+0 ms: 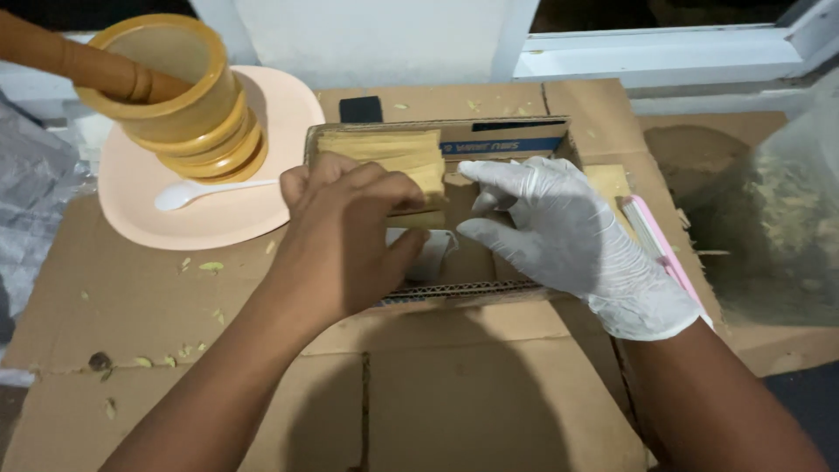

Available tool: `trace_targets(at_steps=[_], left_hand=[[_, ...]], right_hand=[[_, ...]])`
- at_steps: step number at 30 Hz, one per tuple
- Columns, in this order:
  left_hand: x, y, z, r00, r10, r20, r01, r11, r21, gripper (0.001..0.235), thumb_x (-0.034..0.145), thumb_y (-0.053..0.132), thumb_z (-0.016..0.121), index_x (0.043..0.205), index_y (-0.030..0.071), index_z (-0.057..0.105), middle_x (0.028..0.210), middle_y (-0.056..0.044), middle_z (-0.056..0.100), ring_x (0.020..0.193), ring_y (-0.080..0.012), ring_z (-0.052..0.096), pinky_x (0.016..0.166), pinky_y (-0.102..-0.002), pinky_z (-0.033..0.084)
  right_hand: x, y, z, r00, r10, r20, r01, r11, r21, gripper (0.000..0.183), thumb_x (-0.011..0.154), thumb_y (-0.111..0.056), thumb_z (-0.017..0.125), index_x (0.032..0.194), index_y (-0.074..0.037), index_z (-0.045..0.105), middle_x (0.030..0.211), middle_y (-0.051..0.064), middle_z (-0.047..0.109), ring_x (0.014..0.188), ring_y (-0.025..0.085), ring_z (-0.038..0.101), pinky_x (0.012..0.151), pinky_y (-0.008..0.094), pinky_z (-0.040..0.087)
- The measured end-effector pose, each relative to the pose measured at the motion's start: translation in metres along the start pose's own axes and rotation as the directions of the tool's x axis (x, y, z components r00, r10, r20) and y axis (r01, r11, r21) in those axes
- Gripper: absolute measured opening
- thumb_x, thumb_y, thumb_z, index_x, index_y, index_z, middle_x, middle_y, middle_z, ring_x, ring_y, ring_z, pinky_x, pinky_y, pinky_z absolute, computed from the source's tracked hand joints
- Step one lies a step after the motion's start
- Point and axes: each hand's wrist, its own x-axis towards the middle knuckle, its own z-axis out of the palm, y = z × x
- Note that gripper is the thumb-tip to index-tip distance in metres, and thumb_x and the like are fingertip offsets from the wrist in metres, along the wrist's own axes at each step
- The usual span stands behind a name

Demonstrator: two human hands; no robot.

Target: Folding and heat-sealing small brown paper bags using a handheld device.

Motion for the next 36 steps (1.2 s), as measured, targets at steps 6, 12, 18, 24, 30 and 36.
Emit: trace_targets(at_steps=[6,12,18,24,30,36], left_hand=[[0.034,0.033,0.023,0.972,0.235,0.022,-0.234,0.971,-0.047,0.025,0.079,0.02,0.059,0.1,0.021,0.073,0.115,-0.001,0.073,0.106,-0.03,0.053,0.079,-0.046,0.025],[0.069,0.101,0.042,0.853,0.323,0.41,-0.317,0.945,-0.085,0.055,0.077,0.007,0.049,0.127,0.026,0.066,0.124,0.008,0.061,0.11,-0.0196,0.043,0.092,-0.042,0.02],[0.099,0.155,0.091,0.693,0.525,0.495,-0.586,0.809,-0.038,0.039,0.078,0.035,0.069,0.111,0.013,0.065,0.104,-0.004,0.069,0.11,-0.0281,0.059,0.102,-0.06,0.026],[0.109,0.185,0.122,0.584,0.421,0.694,-0.612,0.79,0.034,0.039,0.069,0.016,0.062,0.105,0.022,0.073,0.108,0.0,0.067,0.115,-0.0225,0.051,0.105,-0.051,0.023],[0.104,0.166,0.157,0.651,0.576,0.495,-0.722,0.671,0.169,0.066,0.059,0.061,0.087,0.107,0.019,0.069,0.111,-0.002,0.064,0.119,-0.0269,0.051,0.108,-0.054,0.024],[0.103,0.184,0.134,0.684,0.491,0.54,-0.659,0.732,0.17,0.031,0.069,0.017,0.079,0.098,0.019,0.071,0.095,-0.004,0.069,0.097,-0.0269,0.062,0.095,-0.049,0.027]], right_hand=[[-0.009,-0.021,-0.039,0.997,0.04,0.059,-0.036,0.997,-0.063,0.043,0.088,-0.014,0.076,0.129,-0.011,0.065,0.119,0.007,0.074,0.098,0.014,0.071,0.079,0.025,0.059],[-0.061,-0.004,-0.088,0.917,0.381,-0.12,-0.395,0.817,-0.419,0.042,0.089,-0.036,0.064,0.126,-0.015,0.071,0.105,0.01,0.075,0.092,0.03,0.067,0.082,0.042,0.05],[-0.117,0.041,-0.104,0.772,0.561,-0.297,-0.627,0.597,-0.501,0.051,0.082,-0.042,0.074,0.125,-0.015,0.071,0.109,0.013,0.072,0.099,0.033,0.068,0.089,0.044,0.05],[-0.117,0.032,-0.112,0.594,0.8,-0.089,-0.722,0.481,-0.497,0.061,0.072,-0.044,0.072,0.128,-0.025,0.057,0.103,0.013,0.069,0.1,0.036,0.064,0.077,0.051,0.053],[-0.127,0.043,-0.11,0.648,0.749,-0.137,-0.752,0.602,-0.27,0.027,0.077,-0.026,0.073,0.095,-0.018,0.055,0.071,0.004,0.061,0.067,0.028,0.053,0.062,0.039,0.042],[-0.135,0.053,-0.102,0.655,0.726,-0.21,-0.695,0.688,0.21,0.054,0.074,0.003,0.067,0.127,-0.006,0.062,0.098,0.007,0.056,0.092,0.012,0.072,0.076,0.023,0.06]])
